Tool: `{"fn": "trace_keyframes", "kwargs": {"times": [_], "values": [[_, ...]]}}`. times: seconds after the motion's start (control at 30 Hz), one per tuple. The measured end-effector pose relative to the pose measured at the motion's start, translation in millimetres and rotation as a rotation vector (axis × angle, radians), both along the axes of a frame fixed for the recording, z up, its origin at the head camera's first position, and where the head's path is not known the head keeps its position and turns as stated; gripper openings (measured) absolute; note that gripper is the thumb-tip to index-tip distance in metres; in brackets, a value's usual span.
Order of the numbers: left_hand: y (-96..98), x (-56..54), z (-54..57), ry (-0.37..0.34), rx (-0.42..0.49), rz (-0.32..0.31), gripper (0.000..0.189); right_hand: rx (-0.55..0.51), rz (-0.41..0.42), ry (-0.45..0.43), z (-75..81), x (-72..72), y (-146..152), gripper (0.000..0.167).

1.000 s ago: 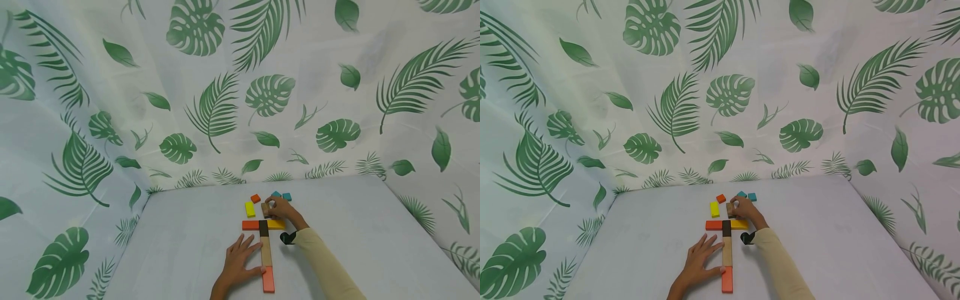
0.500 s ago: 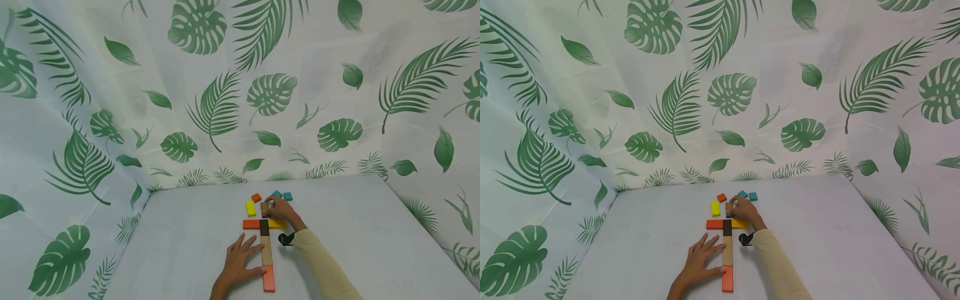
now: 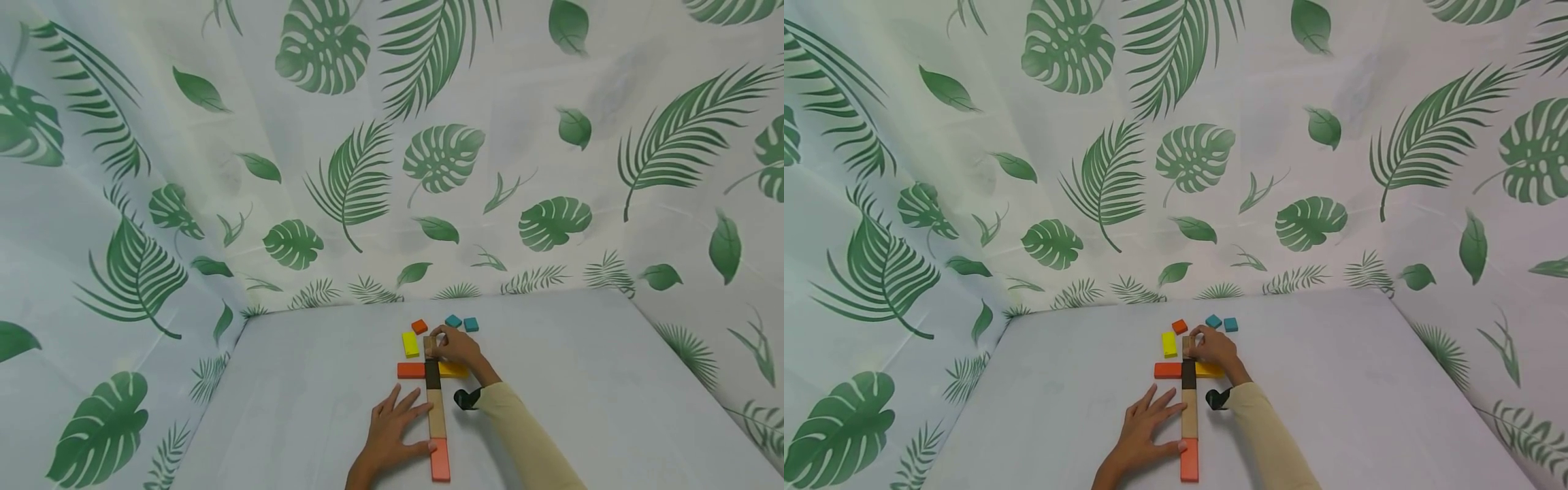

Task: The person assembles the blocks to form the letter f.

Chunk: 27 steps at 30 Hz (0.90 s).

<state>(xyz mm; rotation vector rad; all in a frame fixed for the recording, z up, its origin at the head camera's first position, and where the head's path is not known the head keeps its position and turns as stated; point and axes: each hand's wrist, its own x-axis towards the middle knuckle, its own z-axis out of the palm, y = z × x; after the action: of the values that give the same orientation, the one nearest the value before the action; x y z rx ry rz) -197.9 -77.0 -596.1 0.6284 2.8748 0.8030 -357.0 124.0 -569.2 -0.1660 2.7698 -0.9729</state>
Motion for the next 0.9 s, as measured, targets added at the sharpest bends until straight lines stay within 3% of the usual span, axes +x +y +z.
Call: {"fn": "trace_keyframes", "kwargs": {"times": [0.9], "values": [[0.4,-0.4,-4.0,0.019,-0.001,0.003,0.068,-0.007,0.034,0.019,3.2,6.4,1.6,0.045]]}}
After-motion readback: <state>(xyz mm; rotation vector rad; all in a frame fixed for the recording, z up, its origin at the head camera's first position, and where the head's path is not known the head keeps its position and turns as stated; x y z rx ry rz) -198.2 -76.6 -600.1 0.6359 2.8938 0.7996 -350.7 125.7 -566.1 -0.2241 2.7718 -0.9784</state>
